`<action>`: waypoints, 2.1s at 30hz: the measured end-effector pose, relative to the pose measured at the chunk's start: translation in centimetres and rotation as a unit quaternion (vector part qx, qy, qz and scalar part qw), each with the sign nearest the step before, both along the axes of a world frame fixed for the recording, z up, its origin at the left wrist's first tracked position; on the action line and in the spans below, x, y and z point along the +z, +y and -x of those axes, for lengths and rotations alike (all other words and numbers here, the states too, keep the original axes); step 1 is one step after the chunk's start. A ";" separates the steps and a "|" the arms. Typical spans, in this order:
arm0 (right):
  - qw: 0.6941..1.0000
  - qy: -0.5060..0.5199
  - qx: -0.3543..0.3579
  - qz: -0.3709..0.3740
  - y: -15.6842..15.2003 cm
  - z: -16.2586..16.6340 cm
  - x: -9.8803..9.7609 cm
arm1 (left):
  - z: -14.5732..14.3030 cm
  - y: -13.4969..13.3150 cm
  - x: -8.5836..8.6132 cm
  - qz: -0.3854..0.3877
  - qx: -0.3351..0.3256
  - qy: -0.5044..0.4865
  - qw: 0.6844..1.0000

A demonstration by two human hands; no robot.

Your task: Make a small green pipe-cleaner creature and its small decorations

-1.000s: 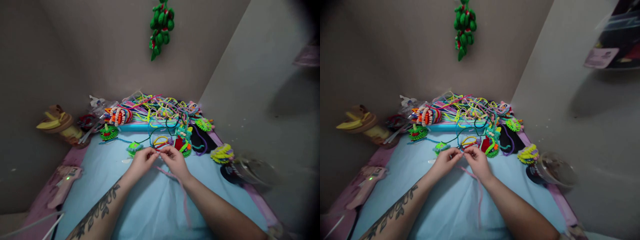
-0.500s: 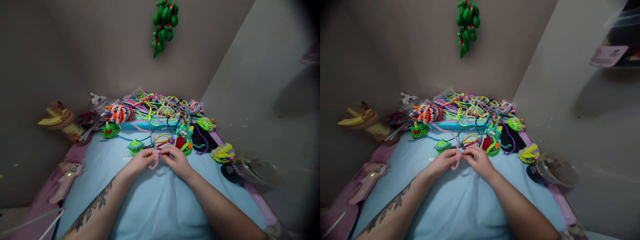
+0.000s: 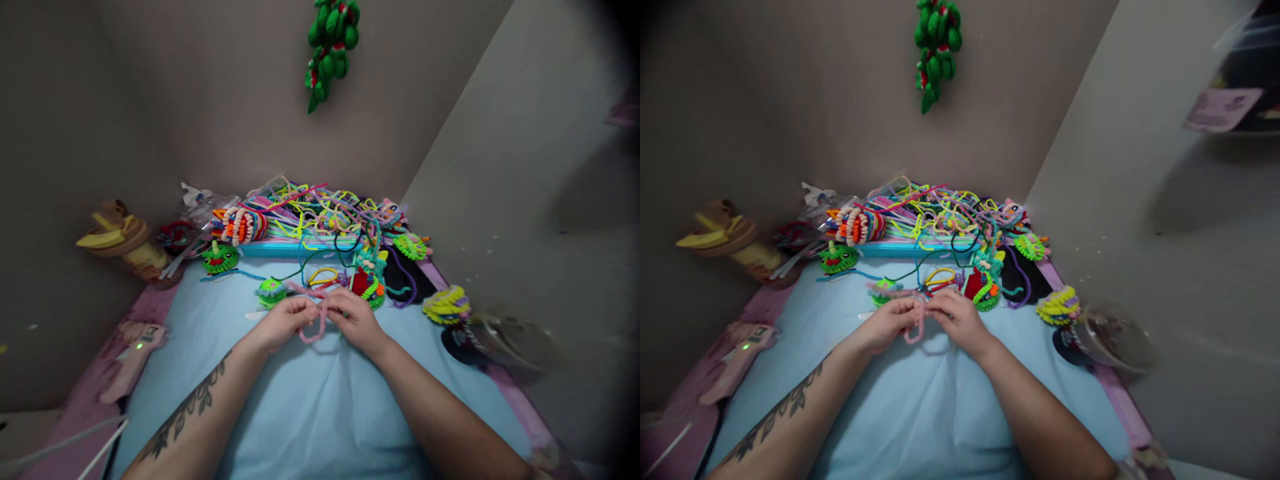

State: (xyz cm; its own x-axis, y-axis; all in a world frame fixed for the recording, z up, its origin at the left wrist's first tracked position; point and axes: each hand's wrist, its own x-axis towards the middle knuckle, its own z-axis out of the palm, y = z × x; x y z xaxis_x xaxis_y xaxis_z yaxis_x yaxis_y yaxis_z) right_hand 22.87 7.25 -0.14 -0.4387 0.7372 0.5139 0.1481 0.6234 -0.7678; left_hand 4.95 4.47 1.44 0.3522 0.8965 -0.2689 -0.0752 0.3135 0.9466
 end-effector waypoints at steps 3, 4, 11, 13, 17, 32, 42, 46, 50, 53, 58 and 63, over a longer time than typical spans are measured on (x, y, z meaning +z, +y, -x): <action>1.000 -0.006 0.009 -0.018 0.1 -0.2 0.0 | -0.1 -0.1 0.0 0.018 -0.026 -0.035 0.999; 1.000 -0.010 0.010 -0.020 0.1 -0.2 -0.1 | -0.1 -0.1 0.0 0.020 -0.031 -0.042 0.998; 1.000 -0.017 -0.017 0.004 0.0 -0.1 -0.1 | -0.3 -0.2 0.2 0.010 -0.022 -0.040 0.999; 1.000 -0.022 -0.021 0.006 0.0 0.0 0.0 | -0.3 -0.1 0.4 -0.001 -0.018 -0.031 0.999; 0.999 -0.021 -0.038 -0.008 0.0 0.0 0.2 | -0.2 0.0 0.6 -0.046 -0.015 -0.001 0.999; 0.972 -0.218 -0.021 -0.092 0.1 0.4 -0.2 | 0.1 -0.7 1.1 -0.379 -0.031 0.473 0.795; 0.976 0.088 -0.084 0.183 0.0 1.4 -0.1 | -0.9 -0.1 -0.3 -0.123 0.096 0.109 0.982; 0.904 0.249 -0.051 0.344 -0.2 2.7 -1.1 | -1.9 -0.2 -0.6 -0.017 0.116 -0.041 0.992; 0.902 0.235 -0.047 0.359 -0.1 2.9 -1.4 | -1.7 -0.2 -0.7 -0.017 0.140 -0.031 0.989; 0.967 0.126 -0.084 0.203 0.2 2.0 -1.1 | -1.2 0.1 -0.9 -0.059 0.158 0.037 0.985; 0.995 -0.016 -0.101 -0.017 0.3 0.8 -1.1 | -0.9 0.3 -1.0 -0.097 0.140 0.119 0.978; 0.991 -0.066 -0.083 -0.086 0.2 0.8 -0.9 | -0.7 0.1 -0.7 -0.084 0.105 0.082 0.987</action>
